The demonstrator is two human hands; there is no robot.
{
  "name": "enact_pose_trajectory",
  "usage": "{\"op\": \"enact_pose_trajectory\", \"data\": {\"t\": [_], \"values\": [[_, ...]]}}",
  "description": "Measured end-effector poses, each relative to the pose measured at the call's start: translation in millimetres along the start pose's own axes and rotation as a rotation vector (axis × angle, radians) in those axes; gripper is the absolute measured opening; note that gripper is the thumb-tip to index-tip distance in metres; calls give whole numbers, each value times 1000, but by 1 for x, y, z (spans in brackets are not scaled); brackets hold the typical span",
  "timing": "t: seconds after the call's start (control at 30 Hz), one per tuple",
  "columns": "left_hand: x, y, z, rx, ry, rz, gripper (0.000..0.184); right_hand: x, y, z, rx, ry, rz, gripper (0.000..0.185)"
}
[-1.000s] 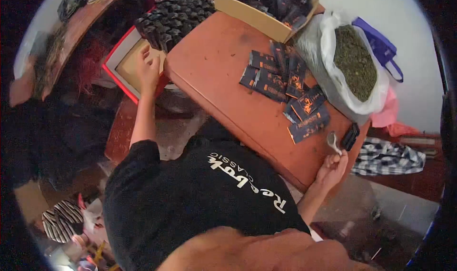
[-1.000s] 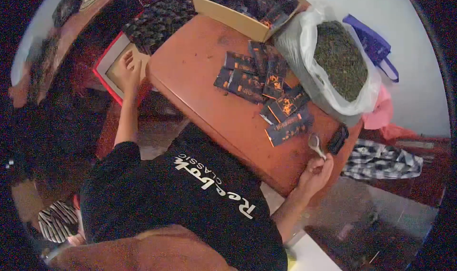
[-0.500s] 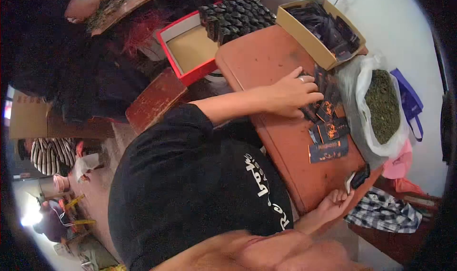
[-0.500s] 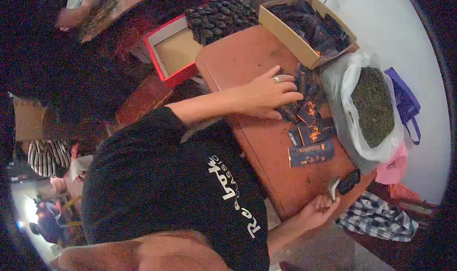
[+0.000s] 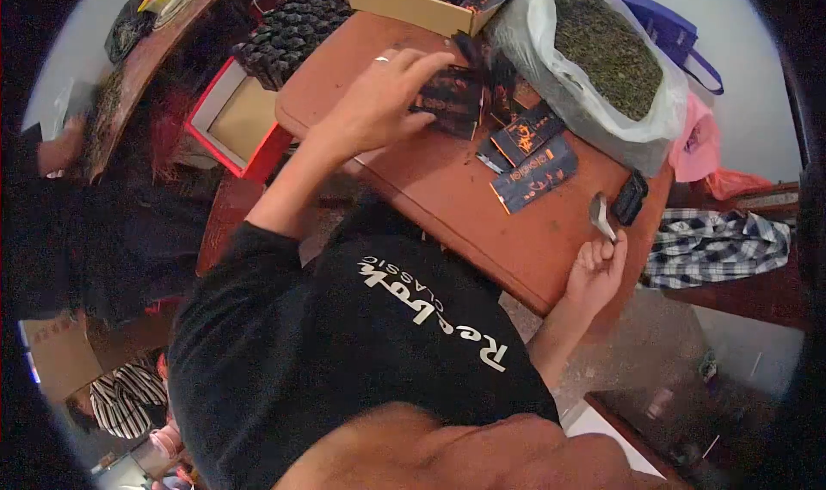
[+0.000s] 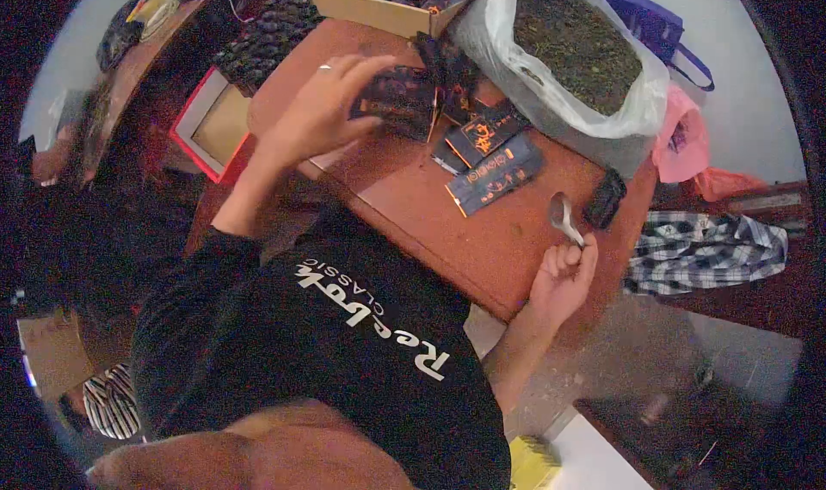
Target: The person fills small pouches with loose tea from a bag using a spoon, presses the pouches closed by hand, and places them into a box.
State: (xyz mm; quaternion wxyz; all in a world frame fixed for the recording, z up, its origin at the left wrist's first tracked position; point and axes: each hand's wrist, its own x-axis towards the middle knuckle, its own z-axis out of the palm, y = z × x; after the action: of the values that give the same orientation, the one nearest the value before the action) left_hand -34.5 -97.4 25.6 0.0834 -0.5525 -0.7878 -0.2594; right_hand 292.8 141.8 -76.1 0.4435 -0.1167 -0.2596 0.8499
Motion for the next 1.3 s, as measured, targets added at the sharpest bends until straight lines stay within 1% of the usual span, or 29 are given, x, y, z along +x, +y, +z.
{"op": "enact_pose_trajectory", "data": {"t": [0.03, 0.13, 0.23, 0.33, 0.43, 0.53, 0.63, 0.67, 0.73, 0.83, 0.87, 0.97, 1.03, 1.13, 1.2, 1.23, 1.3], "values": [[-2, 1, -8, 3, 15, 4, 77, 0, -1, 3, -7, -8, 0, 25], [-5, 2, -28, 71, -41, 7, 78, 0, 2, -1, -51, -2, -12, 26], [-7, 7, -44, 150, -83, 134, 74, -1, 3, -1, -129, 10, -50, 26], [-5, 15, -61, 186, -258, 201, 75, -3, 4, 6, -181, 59, -71, 26], [-2, 14, -61, 205, -374, 292, 75, -3, 7, 10, -225, 116, -90, 26], [3, 19, -55, 255, -428, 395, 68, -3, 8, 12, -244, 128, -108, 26], [15, 36, -52, 277, -591, 372, 60, -4, 8, 18, -273, 176, -114, 25], [18, 41, -49, 247, -614, 374, 59, -4, 9, 19, -286, 203, -115, 25], [24, 51, -44, 187, -662, 380, 57, -6, 8, 16, -265, 144, -104, 24], [26, 51, -28, 82, -547, 485, 57, -7, 6, 6, -221, -4, -88, 23], [26, 53, -26, 87, -563, 470, 57, -7, 6, 3, -205, -64, -80, 23], [25, 58, -26, 109, -609, 443, 59, -12, 13, 22, -292, 97, -85, 21], [25, 61, -28, 135, -648, 450, 67, -16, 22, 41, -399, 56, -47, 18], [28, 70, -35, 154, -676, 447, 68, -25, 37, 74, -641, -21, 22, 17], [27, 69, -29, 82, -614, 467, 59, -27, 48, 92, -831, -35, 54, 17], [27, 69, -27, 47, -583, 479, 55, -25, 54, 93, -856, -64, 71, 17], [27, 74, -28, 4, -579, 475, 56, -21, 67, 89, -908, -124, 103, 17]]}}
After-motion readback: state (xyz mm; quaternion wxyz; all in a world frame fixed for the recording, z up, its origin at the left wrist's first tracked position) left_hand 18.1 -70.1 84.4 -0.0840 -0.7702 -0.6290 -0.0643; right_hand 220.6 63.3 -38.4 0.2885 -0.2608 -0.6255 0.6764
